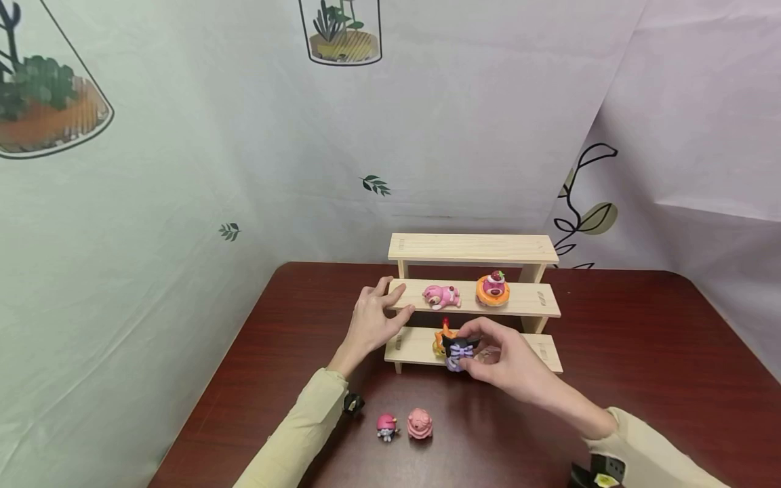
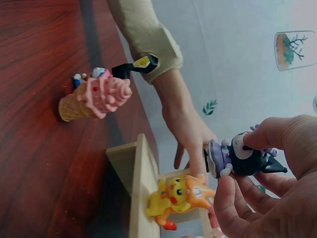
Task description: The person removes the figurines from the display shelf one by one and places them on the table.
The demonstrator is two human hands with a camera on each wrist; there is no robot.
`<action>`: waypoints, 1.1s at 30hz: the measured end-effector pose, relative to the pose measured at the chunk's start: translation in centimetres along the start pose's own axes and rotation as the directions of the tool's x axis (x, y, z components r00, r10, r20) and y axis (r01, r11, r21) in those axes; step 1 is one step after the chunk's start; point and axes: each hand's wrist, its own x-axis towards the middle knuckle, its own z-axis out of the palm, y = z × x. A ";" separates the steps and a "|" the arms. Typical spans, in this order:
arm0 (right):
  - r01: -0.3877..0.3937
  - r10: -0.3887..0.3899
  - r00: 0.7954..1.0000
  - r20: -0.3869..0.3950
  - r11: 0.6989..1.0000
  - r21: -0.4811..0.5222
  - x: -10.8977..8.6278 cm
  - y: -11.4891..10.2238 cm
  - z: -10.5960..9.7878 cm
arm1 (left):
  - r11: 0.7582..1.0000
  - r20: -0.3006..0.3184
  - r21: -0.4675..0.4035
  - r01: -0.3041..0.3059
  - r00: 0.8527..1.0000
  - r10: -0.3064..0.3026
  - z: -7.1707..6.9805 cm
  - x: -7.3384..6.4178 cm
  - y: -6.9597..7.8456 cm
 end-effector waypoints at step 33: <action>0.022 -0.022 1.000 0.005 0.999 -0.038 -4.5 3.6 2.9 | 1.000 0.016 -0.022 0.014 1.000 -0.014 -0.1 0.0 0.1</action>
